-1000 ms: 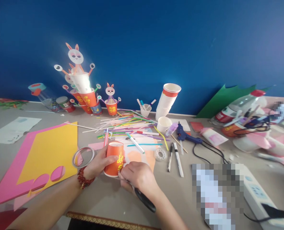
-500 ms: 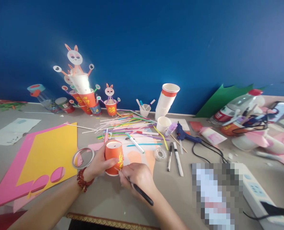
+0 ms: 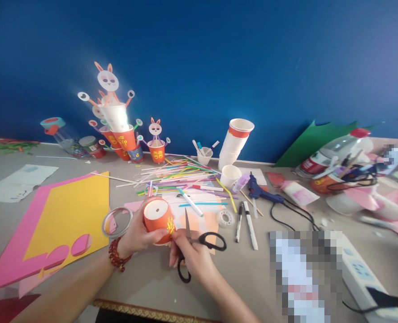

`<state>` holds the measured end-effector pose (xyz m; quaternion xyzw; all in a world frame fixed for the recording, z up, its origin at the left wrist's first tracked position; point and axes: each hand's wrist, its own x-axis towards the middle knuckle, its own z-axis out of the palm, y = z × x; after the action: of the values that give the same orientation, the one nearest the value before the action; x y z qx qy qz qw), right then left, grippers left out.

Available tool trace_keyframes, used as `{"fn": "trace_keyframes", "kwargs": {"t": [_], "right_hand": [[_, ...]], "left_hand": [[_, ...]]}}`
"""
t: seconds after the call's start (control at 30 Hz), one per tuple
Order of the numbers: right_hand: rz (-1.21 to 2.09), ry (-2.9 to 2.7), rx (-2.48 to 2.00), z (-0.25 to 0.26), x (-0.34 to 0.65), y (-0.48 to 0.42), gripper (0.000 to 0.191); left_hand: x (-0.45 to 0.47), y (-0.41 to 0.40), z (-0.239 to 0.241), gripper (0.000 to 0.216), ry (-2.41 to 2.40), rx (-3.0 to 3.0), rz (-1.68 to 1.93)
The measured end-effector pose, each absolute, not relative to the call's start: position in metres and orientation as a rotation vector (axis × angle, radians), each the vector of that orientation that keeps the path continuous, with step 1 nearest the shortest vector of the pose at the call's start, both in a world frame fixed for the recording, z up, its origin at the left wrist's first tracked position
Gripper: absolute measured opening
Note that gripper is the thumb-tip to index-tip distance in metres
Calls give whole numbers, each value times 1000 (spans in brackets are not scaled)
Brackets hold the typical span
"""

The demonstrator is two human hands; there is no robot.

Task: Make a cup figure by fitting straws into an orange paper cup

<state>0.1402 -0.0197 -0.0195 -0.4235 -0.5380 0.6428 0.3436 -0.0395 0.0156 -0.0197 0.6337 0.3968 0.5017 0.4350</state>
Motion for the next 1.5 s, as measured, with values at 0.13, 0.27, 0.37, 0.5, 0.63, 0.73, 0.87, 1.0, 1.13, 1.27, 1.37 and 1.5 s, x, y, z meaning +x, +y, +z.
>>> {"fn": "trace_keyframes", "kwargs": {"t": [0.13,0.27,0.37,0.5,0.63,0.73,0.87,1.0,1.13,1.27,1.37,1.5], "right_hand": [[1570,-1441,-1099,-17,142,-19,48],[1284,-1658,-1101,-15,149,-19,43],[1139,-1705,-1091,-12,152,-18,41],[1258,-1580,-1089,-10,153,-18,37],[1469,-1355,-1052,-15,149,-17,40],[1557,-1229,-1041,-20,145,-16,45],[1567,-1171,-1044,-19,141,-16,49],[1555,-1132,-1031,-16,138,-18,51],[1487,-1219,-1059,-19,139,-19,53],[1451,-1301,-1109,-25,144,-17,54],[1450,-1299,-1076,-24,145,-15,52],[1498,-1317,-1043,-16,146,-14,51]], "left_hand": [[-34,16,-23,55,770,1324,1247],[-33,17,-25,58,718,1209,1274],[-33,17,-23,59,722,1192,1259],[-30,16,-20,59,730,1177,1269],[-28,12,-20,62,723,1211,1348],[-28,11,-19,58,741,1331,1420],[-28,10,-15,50,744,1449,1400],[-29,11,-13,50,683,1440,1388],[-29,12,-11,49,695,1403,1332],[-31,13,-10,48,728,1402,1283],[-34,14,-10,46,750,1382,1260],[-35,15,-9,46,779,1350,1229]]}}
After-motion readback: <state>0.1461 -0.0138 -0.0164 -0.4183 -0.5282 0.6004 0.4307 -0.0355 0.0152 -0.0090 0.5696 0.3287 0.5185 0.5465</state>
